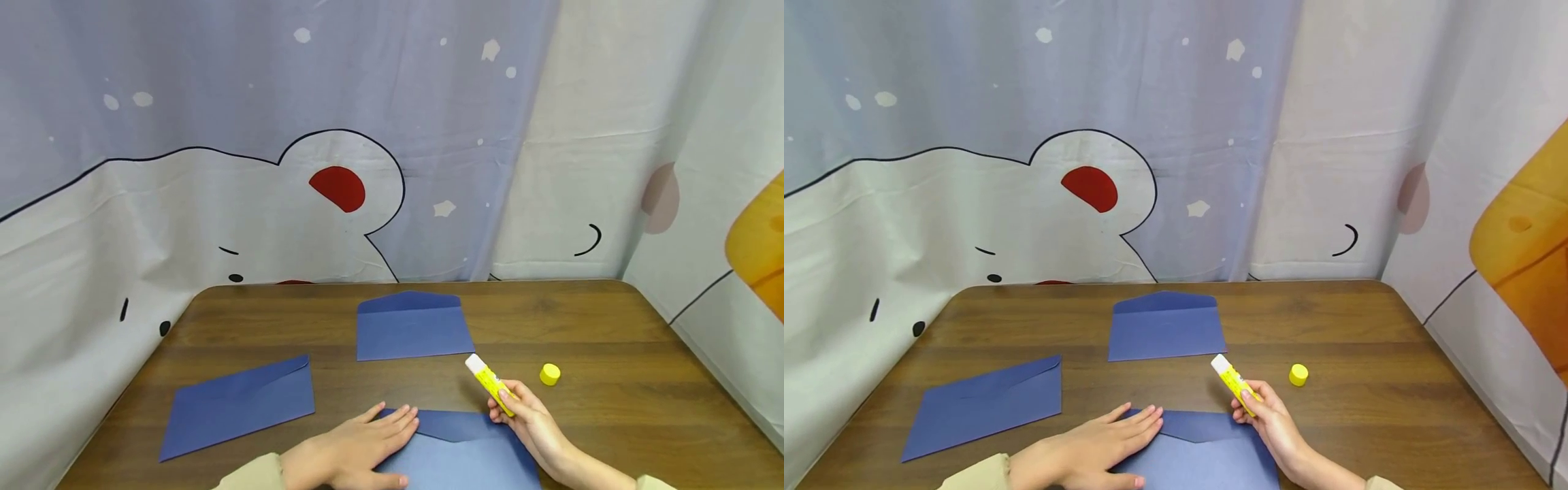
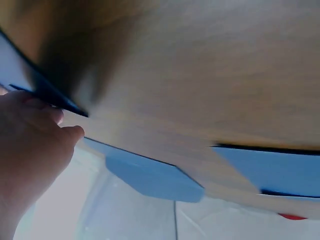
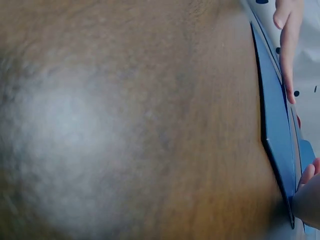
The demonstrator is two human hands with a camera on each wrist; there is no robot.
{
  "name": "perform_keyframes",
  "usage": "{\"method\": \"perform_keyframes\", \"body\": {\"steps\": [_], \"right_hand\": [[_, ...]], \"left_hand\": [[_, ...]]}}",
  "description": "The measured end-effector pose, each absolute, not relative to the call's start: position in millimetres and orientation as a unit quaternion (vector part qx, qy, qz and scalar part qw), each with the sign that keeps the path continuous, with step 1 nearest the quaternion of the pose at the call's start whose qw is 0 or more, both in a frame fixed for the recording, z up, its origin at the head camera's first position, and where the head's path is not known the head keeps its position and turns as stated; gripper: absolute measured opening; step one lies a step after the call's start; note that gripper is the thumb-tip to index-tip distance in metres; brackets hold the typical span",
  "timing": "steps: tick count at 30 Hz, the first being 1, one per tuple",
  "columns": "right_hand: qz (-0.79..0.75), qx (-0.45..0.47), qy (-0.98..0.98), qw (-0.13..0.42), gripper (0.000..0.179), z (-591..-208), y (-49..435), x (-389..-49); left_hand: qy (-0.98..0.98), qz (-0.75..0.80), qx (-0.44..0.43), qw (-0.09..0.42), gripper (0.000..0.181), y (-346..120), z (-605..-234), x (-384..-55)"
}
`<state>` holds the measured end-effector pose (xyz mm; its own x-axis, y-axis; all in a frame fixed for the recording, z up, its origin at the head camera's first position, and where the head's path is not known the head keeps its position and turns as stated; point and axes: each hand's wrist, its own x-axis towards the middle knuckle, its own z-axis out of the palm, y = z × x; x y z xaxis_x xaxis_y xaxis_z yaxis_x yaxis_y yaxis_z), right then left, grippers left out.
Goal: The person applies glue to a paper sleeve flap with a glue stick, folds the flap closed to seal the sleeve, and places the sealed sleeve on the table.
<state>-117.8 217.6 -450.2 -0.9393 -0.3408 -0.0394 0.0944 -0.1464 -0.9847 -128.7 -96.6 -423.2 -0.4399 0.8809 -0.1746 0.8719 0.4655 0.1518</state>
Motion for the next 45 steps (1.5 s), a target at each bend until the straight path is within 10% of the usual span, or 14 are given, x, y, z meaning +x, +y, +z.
{"method": "perform_keyframes", "body": {"steps": [9, 20, 28, 37, 45], "right_hand": [[-0.719, -0.094, 0.669, 0.163, 0.016, -451, 216, -120], [-0.682, -0.048, 0.699, 0.209, 0.032, -438, 212, -129], [-0.672, -0.042, 0.704, 0.225, 0.036, -436, 212, -128], [-0.674, -0.046, 0.704, 0.219, 0.034, -435, 210, -126], [-0.674, -0.044, 0.705, 0.215, 0.034, -437, 211, -128]], "left_hand": [[0.849, -0.022, 0.527, 0.033, 0.074, -104, -436, -123], [0.806, -0.111, 0.545, -0.203, 0.054, -87, -442, -125], [0.810, -0.132, 0.550, -0.154, 0.056, -62, -439, -124], [0.762, -0.172, 0.578, -0.236, 0.055, -56, -445, -121], [0.797, -0.057, 0.579, -0.163, 0.063, -53, -445, -125]]}}
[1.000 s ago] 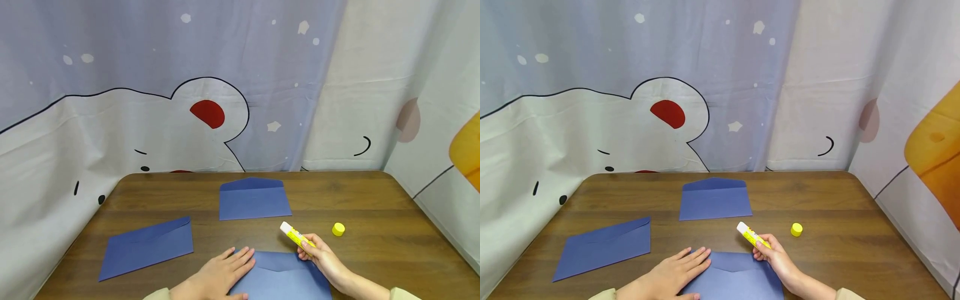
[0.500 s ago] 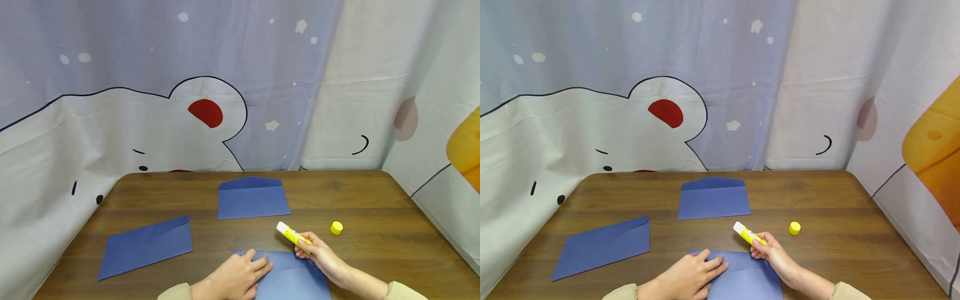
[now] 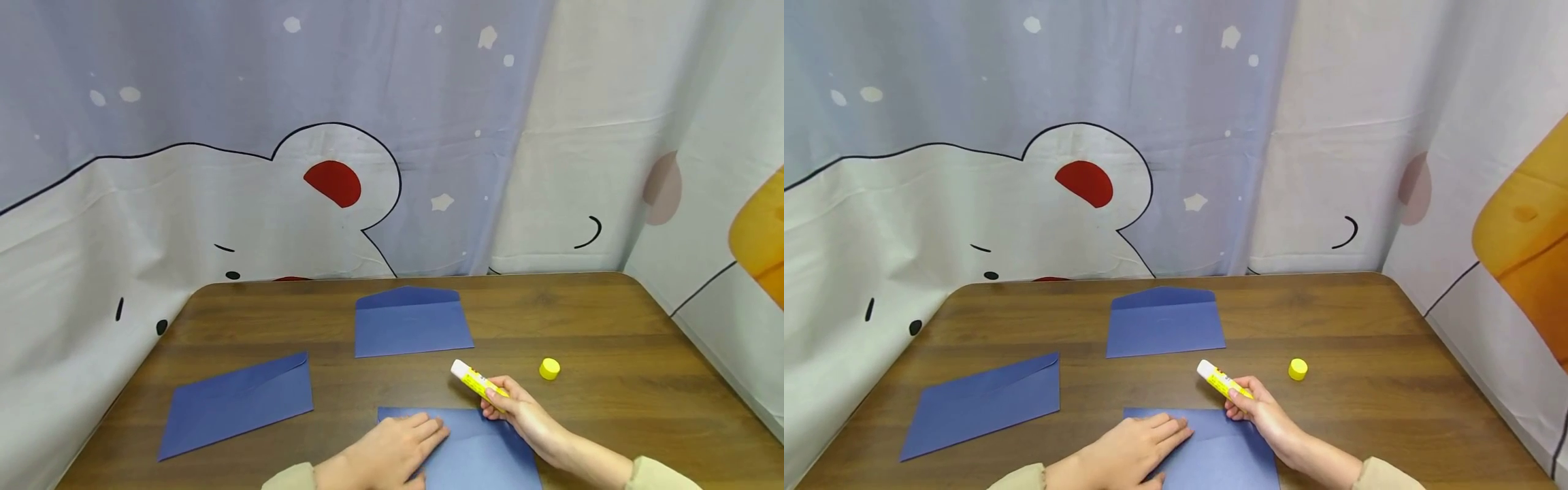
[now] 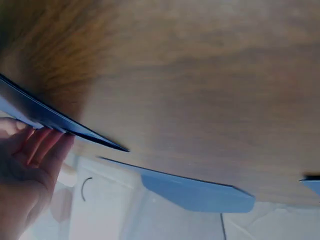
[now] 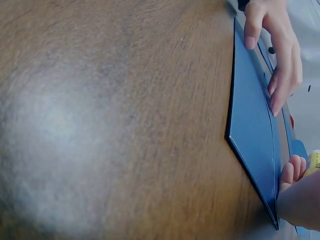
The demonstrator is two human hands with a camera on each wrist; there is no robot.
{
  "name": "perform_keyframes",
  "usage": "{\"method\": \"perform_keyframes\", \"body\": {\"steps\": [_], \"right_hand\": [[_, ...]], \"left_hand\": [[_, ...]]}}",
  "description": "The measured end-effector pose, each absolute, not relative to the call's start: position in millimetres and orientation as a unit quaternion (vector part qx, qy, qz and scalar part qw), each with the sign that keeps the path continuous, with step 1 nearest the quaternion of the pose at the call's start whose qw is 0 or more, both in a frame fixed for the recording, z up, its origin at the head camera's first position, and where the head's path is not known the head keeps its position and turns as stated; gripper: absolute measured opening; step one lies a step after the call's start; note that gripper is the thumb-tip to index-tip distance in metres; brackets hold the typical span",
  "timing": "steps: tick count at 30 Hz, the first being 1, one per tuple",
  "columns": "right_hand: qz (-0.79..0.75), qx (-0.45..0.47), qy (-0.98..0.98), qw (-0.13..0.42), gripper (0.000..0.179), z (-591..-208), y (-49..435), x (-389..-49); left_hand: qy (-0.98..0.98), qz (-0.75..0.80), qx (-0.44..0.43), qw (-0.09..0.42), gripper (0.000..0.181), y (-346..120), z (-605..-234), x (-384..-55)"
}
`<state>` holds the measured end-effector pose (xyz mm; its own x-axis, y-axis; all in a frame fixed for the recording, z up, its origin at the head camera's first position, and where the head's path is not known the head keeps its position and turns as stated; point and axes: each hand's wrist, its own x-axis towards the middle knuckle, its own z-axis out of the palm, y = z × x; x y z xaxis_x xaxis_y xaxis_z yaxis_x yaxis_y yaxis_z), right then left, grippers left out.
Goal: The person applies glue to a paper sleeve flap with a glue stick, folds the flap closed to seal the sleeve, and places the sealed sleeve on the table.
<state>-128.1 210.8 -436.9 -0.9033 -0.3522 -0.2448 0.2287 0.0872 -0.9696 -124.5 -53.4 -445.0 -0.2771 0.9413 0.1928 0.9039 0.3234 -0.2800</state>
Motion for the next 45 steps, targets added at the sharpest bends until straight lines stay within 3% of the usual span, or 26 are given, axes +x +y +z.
{"method": "perform_keyframes", "body": {"steps": [8, 14, 20, 30, 33, 41, 45], "right_hand": [[-0.672, -0.039, 0.706, 0.218, 0.036, -438, 210, -128], [-0.670, -0.029, 0.714, 0.203, 0.038, -439, 208, -127], [-0.671, -0.014, 0.715, 0.195, 0.042, -439, 201, -128], [-0.676, -0.016, 0.710, 0.196, 0.041, -441, 199, -128], [-0.675, -0.016, 0.711, 0.196, 0.040, -441, 199, -128], [-0.671, -0.012, 0.717, 0.189, 0.040, -440, 201, -126], [-0.671, -0.008, 0.719, 0.183, 0.041, -439, 203, -125]], "left_hand": [[-0.803, 0.102, -0.570, 0.144, 0.063, -47, -447, -120], [-0.827, 0.077, -0.555, 0.042, 0.065, -49, -448, -117], [-0.827, 0.001, -0.556, -0.080, 0.083, -59, -445, -122], [-0.802, -0.093, -0.566, -0.167, 0.081, -67, -436, -129], [-0.796, -0.109, -0.571, -0.168, 0.081, -71, -439, -130], [-0.837, -0.014, -0.540, -0.082, 0.081, -89, -443, -128], [-0.837, -0.011, -0.543, -0.075, 0.080, -92, -442, -128]]}}
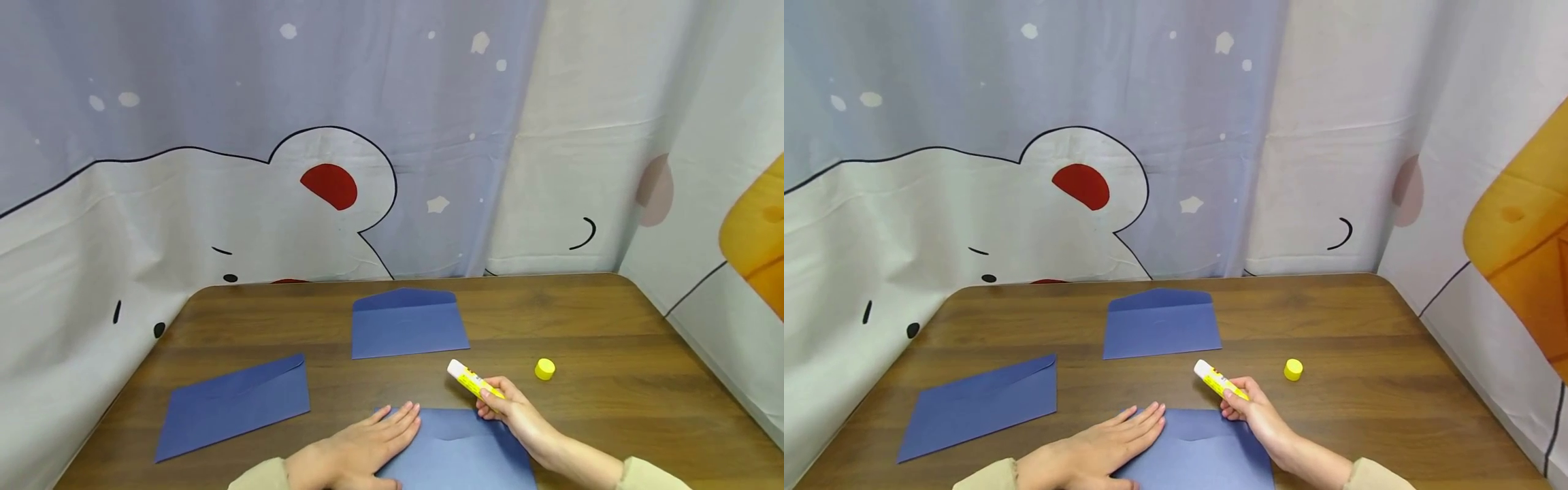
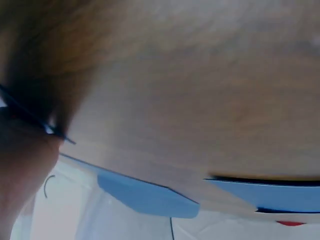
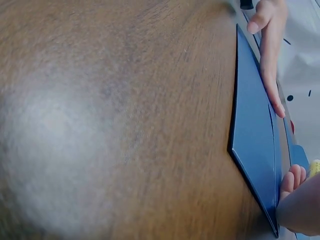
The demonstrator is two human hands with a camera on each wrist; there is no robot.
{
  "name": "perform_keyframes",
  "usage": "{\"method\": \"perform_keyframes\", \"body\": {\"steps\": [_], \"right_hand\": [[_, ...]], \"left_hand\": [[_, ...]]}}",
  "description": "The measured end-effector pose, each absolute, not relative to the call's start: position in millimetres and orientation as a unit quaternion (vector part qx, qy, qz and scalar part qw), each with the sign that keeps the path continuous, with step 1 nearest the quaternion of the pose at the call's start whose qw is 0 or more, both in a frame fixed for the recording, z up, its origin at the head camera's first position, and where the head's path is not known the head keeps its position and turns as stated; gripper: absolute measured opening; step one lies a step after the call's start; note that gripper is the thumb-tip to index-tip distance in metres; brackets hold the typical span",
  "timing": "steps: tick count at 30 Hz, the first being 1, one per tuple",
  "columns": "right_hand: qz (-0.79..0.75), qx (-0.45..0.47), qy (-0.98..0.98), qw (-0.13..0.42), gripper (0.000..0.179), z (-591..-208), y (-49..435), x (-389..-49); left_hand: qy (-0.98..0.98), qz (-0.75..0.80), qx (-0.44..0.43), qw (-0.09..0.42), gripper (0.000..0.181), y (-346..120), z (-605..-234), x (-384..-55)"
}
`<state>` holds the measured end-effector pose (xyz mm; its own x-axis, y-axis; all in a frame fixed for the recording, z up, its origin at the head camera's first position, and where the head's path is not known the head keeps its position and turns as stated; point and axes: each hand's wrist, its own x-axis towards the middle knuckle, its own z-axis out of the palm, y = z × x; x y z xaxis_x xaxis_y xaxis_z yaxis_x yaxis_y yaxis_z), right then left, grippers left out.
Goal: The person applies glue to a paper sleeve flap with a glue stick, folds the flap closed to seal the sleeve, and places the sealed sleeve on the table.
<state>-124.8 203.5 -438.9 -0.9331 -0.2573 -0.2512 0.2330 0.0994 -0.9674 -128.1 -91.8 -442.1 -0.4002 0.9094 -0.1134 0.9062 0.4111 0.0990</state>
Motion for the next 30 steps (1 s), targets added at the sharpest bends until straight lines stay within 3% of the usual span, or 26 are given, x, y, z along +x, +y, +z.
{"method": "perform_keyframes", "body": {"steps": [11, 15, 23, 30], "right_hand": [[-0.668, -0.005, 0.722, 0.181, 0.038, -438, 203, -124], [-0.667, -0.005, 0.722, 0.184, 0.040, -439, 203, -125], [-0.671, -0.003, 0.719, 0.180, 0.039, -440, 203, -125], [-0.690, -0.031, 0.698, 0.191, 0.035, -436, 209, -126]], "left_hand": [[0.817, 0.208, 0.485, 0.232, 0.067, -95, -432, -136], [0.814, 0.256, 0.457, 0.252, 0.059, -97, -430, -142], [0.845, 0.121, 0.499, 0.150, 0.066, -102, -435, -138], [0.868, 0.084, 0.481, 0.093, 0.072, -98, -431, -142]]}}
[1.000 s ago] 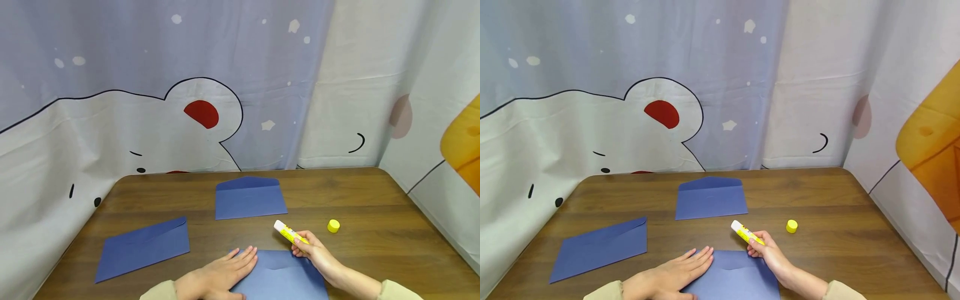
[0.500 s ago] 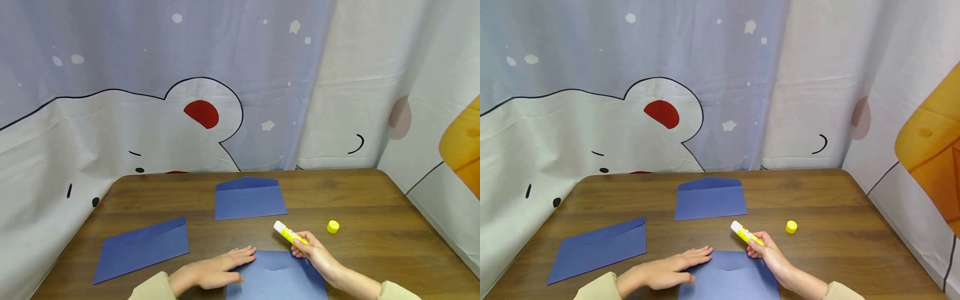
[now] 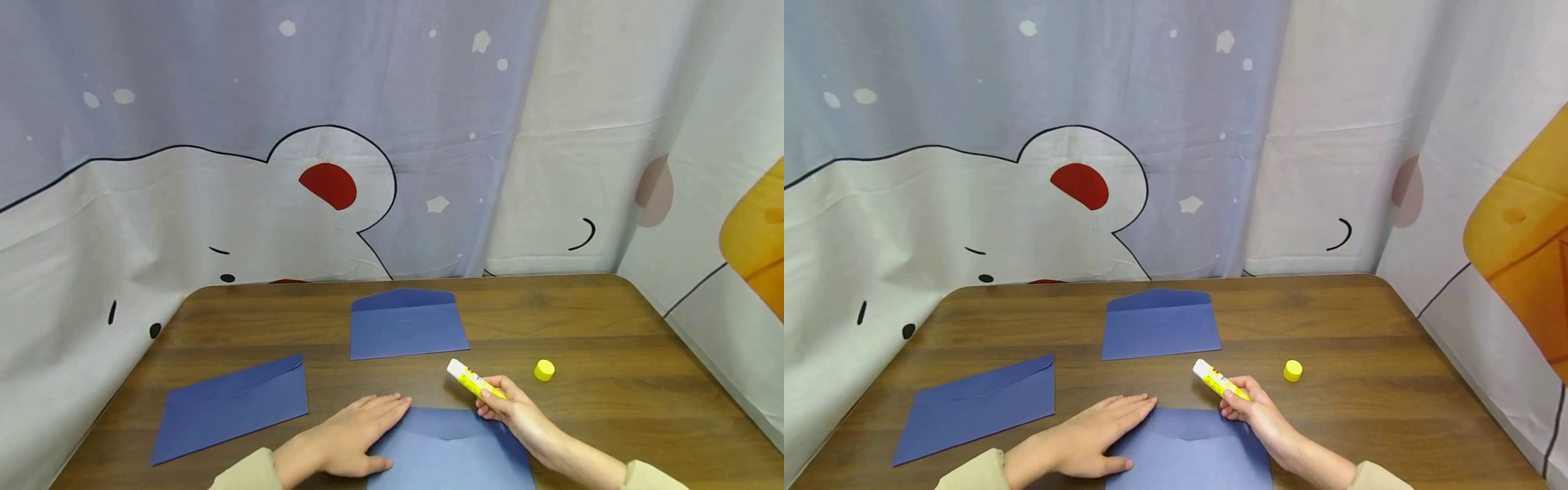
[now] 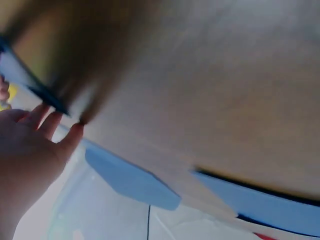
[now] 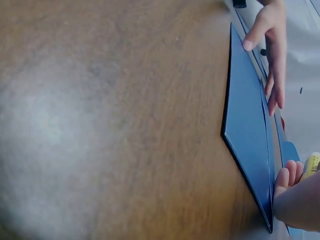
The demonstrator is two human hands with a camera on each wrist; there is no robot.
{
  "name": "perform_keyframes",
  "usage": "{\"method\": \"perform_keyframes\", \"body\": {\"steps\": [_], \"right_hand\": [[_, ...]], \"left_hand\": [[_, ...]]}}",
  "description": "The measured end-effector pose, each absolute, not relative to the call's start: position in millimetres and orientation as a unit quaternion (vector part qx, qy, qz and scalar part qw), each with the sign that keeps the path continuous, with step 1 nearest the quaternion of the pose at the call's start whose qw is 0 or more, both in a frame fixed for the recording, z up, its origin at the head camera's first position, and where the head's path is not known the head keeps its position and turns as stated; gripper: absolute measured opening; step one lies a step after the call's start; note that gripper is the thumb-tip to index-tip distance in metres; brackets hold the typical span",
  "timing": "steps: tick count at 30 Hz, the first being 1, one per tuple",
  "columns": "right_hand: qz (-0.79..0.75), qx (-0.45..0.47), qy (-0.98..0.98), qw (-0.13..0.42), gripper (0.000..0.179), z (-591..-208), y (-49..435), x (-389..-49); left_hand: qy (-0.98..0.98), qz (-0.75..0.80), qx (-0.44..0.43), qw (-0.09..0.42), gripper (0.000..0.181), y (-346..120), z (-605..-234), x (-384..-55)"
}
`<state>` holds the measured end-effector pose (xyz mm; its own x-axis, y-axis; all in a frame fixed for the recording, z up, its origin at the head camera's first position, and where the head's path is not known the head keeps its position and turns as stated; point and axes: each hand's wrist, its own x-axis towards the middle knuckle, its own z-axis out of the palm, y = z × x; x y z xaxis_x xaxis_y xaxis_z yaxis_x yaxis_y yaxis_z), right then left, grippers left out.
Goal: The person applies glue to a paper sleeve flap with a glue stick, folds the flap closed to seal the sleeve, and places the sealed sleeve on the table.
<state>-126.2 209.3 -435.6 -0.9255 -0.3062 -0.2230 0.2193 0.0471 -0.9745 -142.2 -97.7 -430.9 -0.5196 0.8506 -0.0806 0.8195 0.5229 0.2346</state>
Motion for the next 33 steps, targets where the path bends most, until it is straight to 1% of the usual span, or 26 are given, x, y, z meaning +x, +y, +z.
{"method": "perform_keyframes", "body": {"steps": [4, 7, 11, 15, 18, 20, 25, 29, 33], "right_hand": [[-0.707, -0.042, 0.679, 0.193, 0.031, -434, 214, -128], [-0.709, -0.040, 0.676, 0.195, 0.029, -433, 217, -128], [-0.709, -0.037, 0.675, 0.201, 0.030, -434, 216, -127], [-0.712, -0.040, 0.672, 0.198, 0.033, -433, 215, -127], [-0.719, -0.044, 0.664, 0.199, 0.033, -431, 215, -127], [-0.728, -0.054, 0.652, 0.202, 0.030, -429, 216, -127], [-0.759, -0.124, 0.608, 0.201, 0.019, -424, 219, -129], [-0.782, -0.186, 0.562, 0.194, 0.022, -420, 223, -129], [-0.798, -0.220, 0.527, 0.191, 0.029, -413, 229, -126]], "left_hand": [[0.883, 0.102, 0.456, 0.043, 0.056, -84, -426, -149], [0.884, 0.096, 0.457, 0.009, 0.046, -66, -427, -149], [0.883, 0.061, 0.466, -0.007, 0.049, -45, -429, -146], [0.897, 0.061, 0.437, -0.004, 0.061, -36, -428, -148], [0.902, 0.078, 0.424, 0.012, 0.069, -35, -426, -153], [0.903, 0.095, 0.419, 0.035, 0.072, -35, -425, -156], [0.904, 0.140, 0.395, 0.083, 0.067, -37, -423, -161], [0.895, 0.201, 0.376, 0.130, 0.058, -43, -418, -162], [0.877, 0.267, 0.360, 0.174, 0.060, -55, -414, -167]]}}
